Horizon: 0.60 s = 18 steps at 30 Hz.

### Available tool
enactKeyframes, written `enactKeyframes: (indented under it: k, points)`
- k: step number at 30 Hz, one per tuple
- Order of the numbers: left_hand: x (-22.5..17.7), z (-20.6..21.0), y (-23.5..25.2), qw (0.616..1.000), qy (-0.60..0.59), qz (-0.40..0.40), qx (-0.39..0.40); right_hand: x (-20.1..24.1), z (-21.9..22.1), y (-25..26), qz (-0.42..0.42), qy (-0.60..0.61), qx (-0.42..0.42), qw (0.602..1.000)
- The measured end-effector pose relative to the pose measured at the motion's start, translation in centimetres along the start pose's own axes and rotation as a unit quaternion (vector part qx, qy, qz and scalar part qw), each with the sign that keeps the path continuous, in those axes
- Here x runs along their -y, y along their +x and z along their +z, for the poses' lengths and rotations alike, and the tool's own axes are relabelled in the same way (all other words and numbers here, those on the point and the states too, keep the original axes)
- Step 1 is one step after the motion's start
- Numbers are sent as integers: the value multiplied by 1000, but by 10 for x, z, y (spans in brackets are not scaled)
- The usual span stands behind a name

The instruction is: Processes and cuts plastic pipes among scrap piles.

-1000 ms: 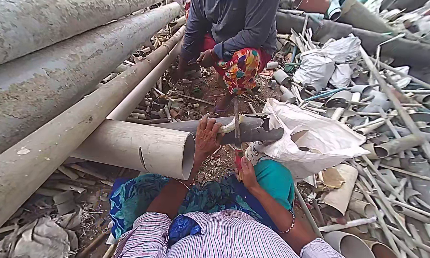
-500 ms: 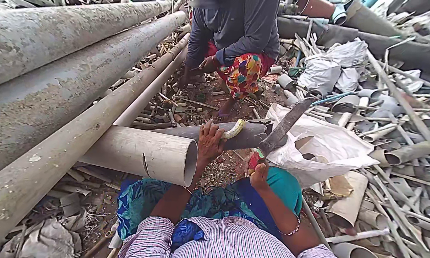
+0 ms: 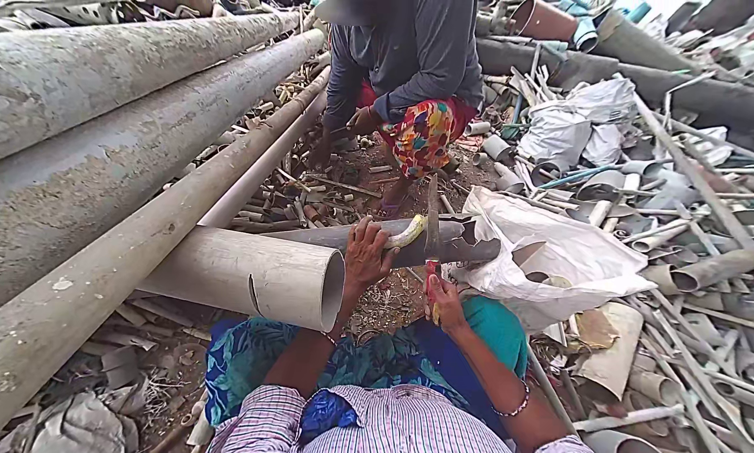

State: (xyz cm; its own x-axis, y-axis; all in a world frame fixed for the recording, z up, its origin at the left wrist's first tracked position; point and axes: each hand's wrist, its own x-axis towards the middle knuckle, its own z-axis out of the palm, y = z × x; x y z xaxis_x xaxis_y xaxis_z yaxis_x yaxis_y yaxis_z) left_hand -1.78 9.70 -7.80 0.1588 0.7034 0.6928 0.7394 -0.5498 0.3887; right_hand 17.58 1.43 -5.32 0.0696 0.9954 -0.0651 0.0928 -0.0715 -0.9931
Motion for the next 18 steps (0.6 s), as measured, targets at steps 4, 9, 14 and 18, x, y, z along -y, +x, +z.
enactKeyframes:
  k: [4, 9, 14, 18]
  points:
    - [1, 2, -2, 1000, 8, 4, -5, 10, -12, -1, -295, -42, -82, 951]
    - [0, 1, 0, 1000, 12, -1, -6, -31, -3, -17, -145, -102, -21, 984]
    - [1, 0, -1, 1000, 6, -4, 4, -15, -10, -17, -316, -54, -37, 947]
    - [-1, -5, -2, 999, -4, -17, 36, -35, -3, -17, -178, -190, 7, 965]
